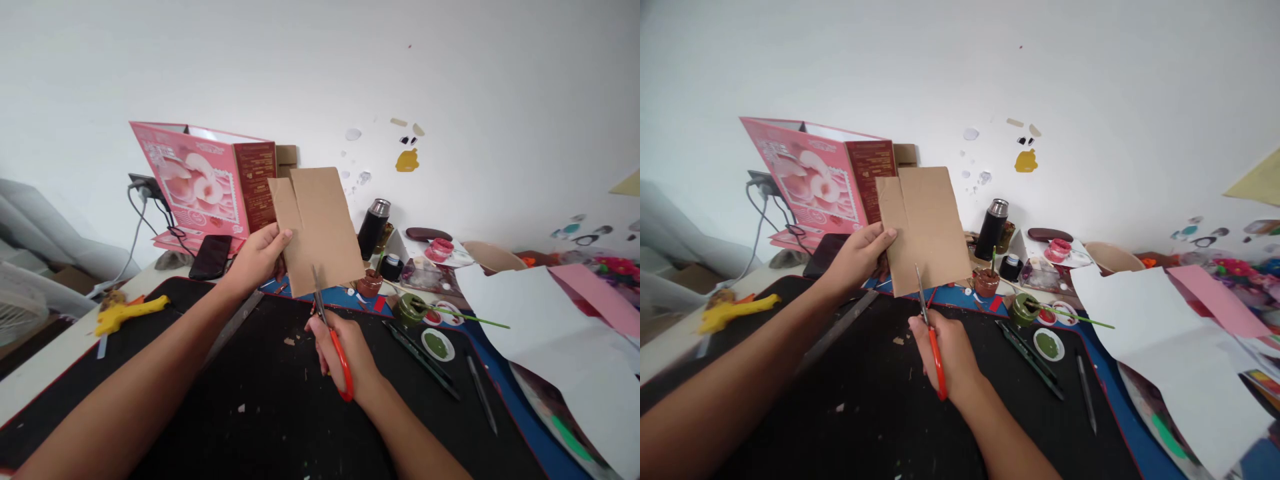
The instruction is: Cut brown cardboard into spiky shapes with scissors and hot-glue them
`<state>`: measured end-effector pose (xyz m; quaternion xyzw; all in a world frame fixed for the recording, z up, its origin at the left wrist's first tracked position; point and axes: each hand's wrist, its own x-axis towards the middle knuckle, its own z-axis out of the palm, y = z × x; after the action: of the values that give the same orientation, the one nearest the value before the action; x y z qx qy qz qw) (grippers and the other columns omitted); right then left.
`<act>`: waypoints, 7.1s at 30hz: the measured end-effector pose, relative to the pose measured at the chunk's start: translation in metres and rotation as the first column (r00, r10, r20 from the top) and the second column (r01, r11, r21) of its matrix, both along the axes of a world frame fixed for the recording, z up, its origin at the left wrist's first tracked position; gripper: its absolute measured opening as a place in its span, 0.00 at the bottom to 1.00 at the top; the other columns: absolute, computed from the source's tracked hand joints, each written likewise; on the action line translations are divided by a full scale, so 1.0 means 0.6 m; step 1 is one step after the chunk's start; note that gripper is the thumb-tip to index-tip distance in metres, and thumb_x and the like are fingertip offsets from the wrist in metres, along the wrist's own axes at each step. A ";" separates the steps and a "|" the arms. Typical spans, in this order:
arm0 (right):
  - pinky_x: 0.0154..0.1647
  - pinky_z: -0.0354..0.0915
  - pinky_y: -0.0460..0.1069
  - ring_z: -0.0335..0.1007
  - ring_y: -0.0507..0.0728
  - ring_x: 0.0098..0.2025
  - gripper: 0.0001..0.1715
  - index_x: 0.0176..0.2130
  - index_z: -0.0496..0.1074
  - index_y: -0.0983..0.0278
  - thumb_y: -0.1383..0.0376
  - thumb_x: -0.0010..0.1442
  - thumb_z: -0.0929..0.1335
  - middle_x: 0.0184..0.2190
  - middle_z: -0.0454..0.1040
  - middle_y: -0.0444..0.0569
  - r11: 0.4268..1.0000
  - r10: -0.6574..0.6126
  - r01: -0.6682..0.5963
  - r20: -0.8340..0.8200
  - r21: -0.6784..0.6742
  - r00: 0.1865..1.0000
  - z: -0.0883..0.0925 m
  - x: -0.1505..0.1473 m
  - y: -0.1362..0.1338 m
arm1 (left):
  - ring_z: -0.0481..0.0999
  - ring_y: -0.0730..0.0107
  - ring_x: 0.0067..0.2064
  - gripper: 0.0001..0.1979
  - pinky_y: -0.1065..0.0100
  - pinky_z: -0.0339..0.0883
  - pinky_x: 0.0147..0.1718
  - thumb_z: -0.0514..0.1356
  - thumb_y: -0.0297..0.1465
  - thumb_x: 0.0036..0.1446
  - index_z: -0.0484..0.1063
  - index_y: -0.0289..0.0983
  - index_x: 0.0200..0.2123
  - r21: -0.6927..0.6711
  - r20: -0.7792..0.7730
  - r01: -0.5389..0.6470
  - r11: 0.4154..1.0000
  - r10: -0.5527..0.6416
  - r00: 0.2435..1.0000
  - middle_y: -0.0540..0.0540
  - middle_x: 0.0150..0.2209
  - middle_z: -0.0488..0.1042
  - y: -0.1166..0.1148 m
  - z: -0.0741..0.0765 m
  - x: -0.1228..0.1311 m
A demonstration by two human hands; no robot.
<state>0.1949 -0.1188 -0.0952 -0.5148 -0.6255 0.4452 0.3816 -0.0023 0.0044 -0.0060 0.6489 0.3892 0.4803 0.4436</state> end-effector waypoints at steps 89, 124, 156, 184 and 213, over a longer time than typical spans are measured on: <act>0.20 0.65 0.45 0.69 0.53 0.17 0.28 0.45 0.78 0.62 0.40 0.74 0.68 0.21 0.72 0.42 0.999 -0.026 0.026 -0.041 0.022 0.999 0.008 0.002 0.000 | 0.68 0.71 0.11 0.16 0.74 0.56 0.10 0.59 0.46 0.70 0.63 0.42 0.37 0.001 -0.071 0.021 1.000 -0.021 0.997 0.57 0.16 0.69 -0.014 0.004 0.004; 0.21 0.59 0.46 0.65 0.53 0.16 0.28 0.37 0.72 0.59 0.43 0.79 0.63 0.16 0.66 0.41 0.998 -0.054 0.054 0.023 0.017 0.998 0.022 -0.004 -0.011 | 0.67 0.73 0.12 0.17 0.74 0.54 0.10 0.60 0.47 0.71 0.64 0.41 0.37 -0.019 -0.038 0.015 1.000 -0.016 0.999 0.57 0.16 0.69 -0.014 -0.001 0.007; 0.30 0.72 0.48 0.82 0.58 0.26 0.26 0.42 0.77 0.62 0.42 0.71 0.70 0.25 0.81 0.48 0.998 0.014 -0.015 0.021 0.055 1.000 0.029 0.000 -0.002 | 0.67 0.72 0.12 0.19 0.73 0.55 0.11 0.60 0.50 0.70 0.64 0.42 0.36 -0.013 -0.078 0.020 1.000 -0.021 0.997 0.57 0.16 0.68 -0.012 0.002 0.001; 0.25 0.71 0.47 0.76 0.54 0.22 0.29 0.48 0.77 0.62 0.40 0.73 0.69 0.27 0.78 0.45 0.999 0.037 -0.039 -0.103 -0.018 0.994 0.004 -0.002 0.002 | 0.67 0.71 0.12 0.15 0.73 0.57 0.10 0.58 0.46 0.72 0.64 0.41 0.39 -0.023 -0.084 0.063 0.998 -0.065 0.994 0.57 0.16 0.69 -0.014 -0.008 0.007; 0.26 0.65 0.47 0.73 0.54 0.21 0.23 0.40 0.72 0.60 0.45 0.77 0.66 0.23 0.73 0.43 1.000 -0.002 0.001 0.021 0.031 1.000 0.023 -0.001 -0.003 | 0.66 0.71 0.12 0.16 0.73 0.56 0.10 0.59 0.47 0.72 0.64 0.42 0.38 -0.008 -0.085 0.068 0.998 -0.068 0.994 0.57 0.17 0.70 -0.017 -0.011 0.013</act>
<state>0.1943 -0.1204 -0.0811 -0.5138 -0.6359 0.4296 0.3835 0.0055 -0.0059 -0.0125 0.6804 0.3867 0.4358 0.4446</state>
